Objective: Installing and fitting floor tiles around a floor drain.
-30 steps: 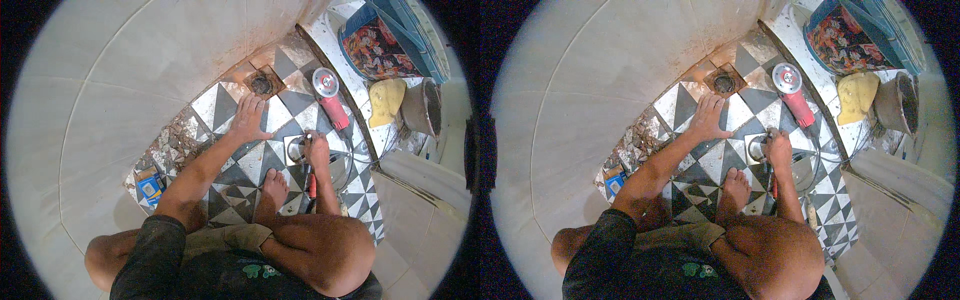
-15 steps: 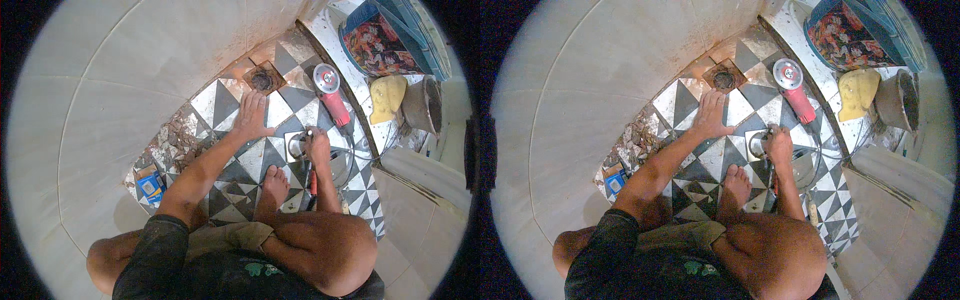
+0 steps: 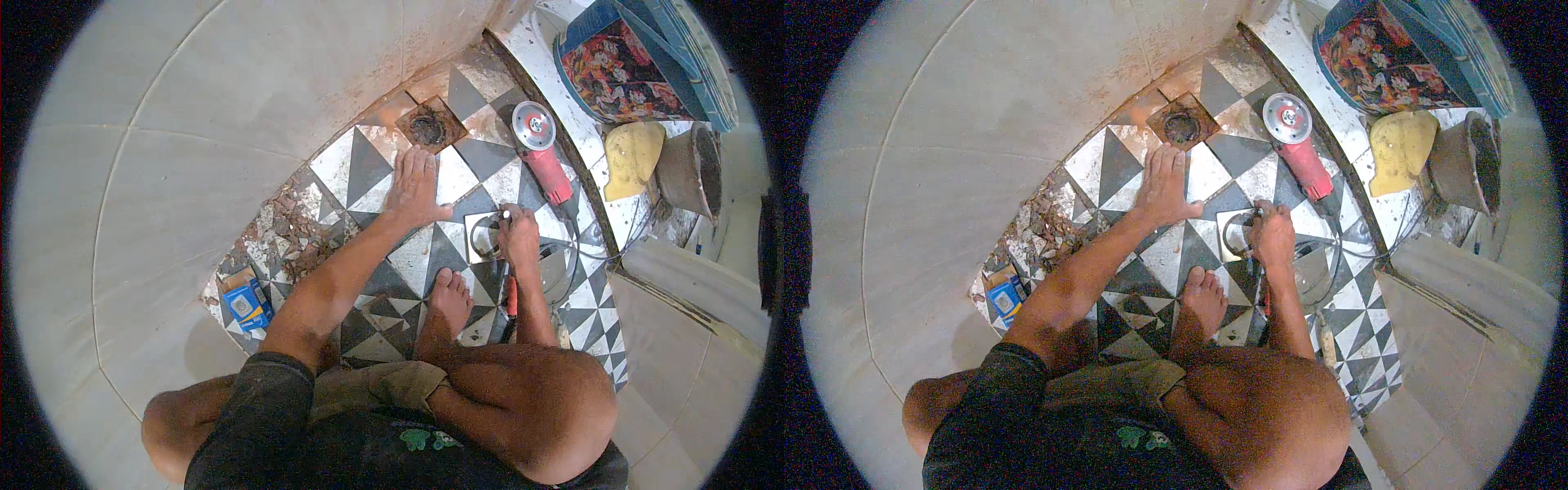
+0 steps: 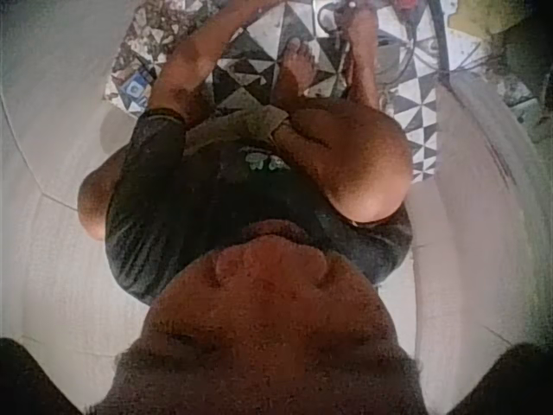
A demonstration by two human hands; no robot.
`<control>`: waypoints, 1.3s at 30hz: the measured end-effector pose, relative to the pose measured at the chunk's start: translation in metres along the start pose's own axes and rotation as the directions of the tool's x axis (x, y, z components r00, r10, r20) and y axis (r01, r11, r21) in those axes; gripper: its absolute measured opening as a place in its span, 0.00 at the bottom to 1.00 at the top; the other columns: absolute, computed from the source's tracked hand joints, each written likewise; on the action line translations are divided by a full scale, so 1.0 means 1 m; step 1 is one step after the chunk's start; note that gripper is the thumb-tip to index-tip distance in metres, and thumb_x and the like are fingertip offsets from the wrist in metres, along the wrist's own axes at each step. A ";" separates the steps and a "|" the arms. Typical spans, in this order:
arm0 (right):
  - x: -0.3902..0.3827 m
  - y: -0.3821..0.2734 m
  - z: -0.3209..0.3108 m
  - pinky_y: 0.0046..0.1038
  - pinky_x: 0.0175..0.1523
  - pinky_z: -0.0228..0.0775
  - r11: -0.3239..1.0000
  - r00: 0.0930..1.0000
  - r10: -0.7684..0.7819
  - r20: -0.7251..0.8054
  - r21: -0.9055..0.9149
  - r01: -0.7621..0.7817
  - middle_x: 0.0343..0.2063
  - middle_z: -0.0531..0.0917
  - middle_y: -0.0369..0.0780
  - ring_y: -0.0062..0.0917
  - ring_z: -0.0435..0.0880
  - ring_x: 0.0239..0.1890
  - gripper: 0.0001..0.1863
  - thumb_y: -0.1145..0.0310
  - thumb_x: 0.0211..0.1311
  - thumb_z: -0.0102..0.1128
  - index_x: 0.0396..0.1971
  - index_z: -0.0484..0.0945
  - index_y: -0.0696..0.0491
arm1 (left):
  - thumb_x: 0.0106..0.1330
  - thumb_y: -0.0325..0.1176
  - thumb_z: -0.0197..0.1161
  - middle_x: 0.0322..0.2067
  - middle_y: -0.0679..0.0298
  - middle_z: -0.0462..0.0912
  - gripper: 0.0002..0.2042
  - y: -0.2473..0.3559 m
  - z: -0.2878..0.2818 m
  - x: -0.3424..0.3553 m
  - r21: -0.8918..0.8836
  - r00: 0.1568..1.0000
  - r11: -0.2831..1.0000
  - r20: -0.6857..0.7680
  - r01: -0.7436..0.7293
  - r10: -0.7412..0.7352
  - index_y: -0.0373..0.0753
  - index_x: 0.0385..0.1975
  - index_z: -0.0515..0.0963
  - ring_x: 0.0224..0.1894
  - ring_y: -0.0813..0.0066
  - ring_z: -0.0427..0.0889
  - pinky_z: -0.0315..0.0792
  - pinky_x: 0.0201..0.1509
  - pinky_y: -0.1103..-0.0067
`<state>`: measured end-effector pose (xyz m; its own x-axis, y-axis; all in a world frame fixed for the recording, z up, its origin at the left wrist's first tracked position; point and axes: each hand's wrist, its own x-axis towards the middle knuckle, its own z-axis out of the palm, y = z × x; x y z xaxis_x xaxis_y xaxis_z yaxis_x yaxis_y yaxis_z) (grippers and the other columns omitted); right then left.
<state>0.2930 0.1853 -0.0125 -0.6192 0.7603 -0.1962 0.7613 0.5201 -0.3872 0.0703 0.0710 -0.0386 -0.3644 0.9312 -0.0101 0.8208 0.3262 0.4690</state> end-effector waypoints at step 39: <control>0.176 -0.116 0.032 0.44 0.47 0.74 0.937 0.929 -0.347 -0.129 -0.089 0.338 0.35 0.80 0.53 0.48 0.80 0.41 0.13 0.67 0.50 0.65 0.34 0.79 0.59 | 0.54 0.35 0.72 0.25 0.54 0.83 0.12 -0.034 0.014 0.047 -0.791 0.588 0.371 -0.017 0.487 -0.809 0.32 0.24 0.79 0.30 0.62 0.84 0.76 0.38 0.68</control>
<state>0.0899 0.2461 -0.0314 -0.8148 0.5757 0.0680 0.5212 0.7789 -0.3488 0.0314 0.1058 -0.0670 -0.8854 0.2807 -0.3704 -0.2212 0.4464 0.8671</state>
